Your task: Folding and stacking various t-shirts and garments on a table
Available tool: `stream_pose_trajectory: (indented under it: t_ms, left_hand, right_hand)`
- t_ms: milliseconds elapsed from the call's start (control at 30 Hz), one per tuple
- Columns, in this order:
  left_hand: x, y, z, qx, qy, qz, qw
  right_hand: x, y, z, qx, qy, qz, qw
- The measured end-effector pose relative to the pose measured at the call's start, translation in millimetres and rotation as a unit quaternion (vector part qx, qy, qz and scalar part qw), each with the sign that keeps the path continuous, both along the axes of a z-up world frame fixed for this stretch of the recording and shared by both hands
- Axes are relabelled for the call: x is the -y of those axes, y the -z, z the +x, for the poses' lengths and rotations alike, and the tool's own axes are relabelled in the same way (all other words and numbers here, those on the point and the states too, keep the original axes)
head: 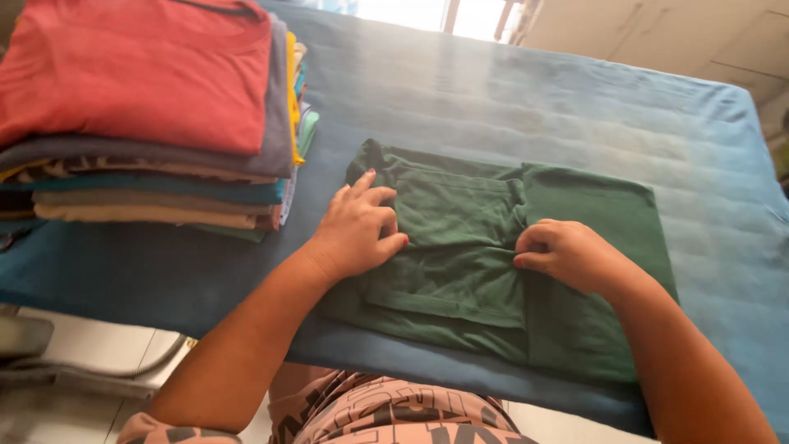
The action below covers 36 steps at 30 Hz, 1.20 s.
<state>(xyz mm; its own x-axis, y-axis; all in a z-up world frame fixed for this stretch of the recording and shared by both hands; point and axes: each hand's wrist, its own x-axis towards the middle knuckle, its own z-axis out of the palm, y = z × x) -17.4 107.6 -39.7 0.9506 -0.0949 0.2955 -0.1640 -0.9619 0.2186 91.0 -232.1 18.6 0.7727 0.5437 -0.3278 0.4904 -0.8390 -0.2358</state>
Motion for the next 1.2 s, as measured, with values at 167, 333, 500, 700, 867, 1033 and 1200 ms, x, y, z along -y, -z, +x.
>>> stream_pose_trajectory:
  t_ms: [167, 333, 500, 700, 867, 1033, 1200]
  left_hand:
    - [-13, -6, -4, -0.081, 0.007, -0.122, 0.989]
    - [-13, -28, -9, -0.139, 0.006, -0.099, 0.985]
    - [-14, -25, -15, -0.122, 0.013, -0.080, 0.989]
    - [-18, -8, -12, -0.101, 0.021, -0.139, 0.985]
    - [-13, -5, -10, -0.103, -0.003, -0.116, 0.988]
    - [-7, 3, -7, -0.089, -0.012, -0.109, 0.990]
    - [-2, 10, -2, -0.083, -0.048, -0.120, 0.988]
  right_hand:
    - [-4, -6, -10, -0.072, 0.139, 0.079, 0.984]
    - [-16, -3, -14, 0.019, 0.085, 0.035, 0.996]
    - [-17, 2, -24, 0.026, 0.118, 0.010, 0.993]
    - [-23, -6, -29, 0.024, 0.120, -0.033, 0.992]
    - [-18, 2, -26, 0.031, 0.099, -0.001, 0.995]
    - [-14, 6, -21, 0.030, 0.070, 0.073, 0.994]
    - [0, 9, -11, -0.012, 0.014, 0.155, 0.988]
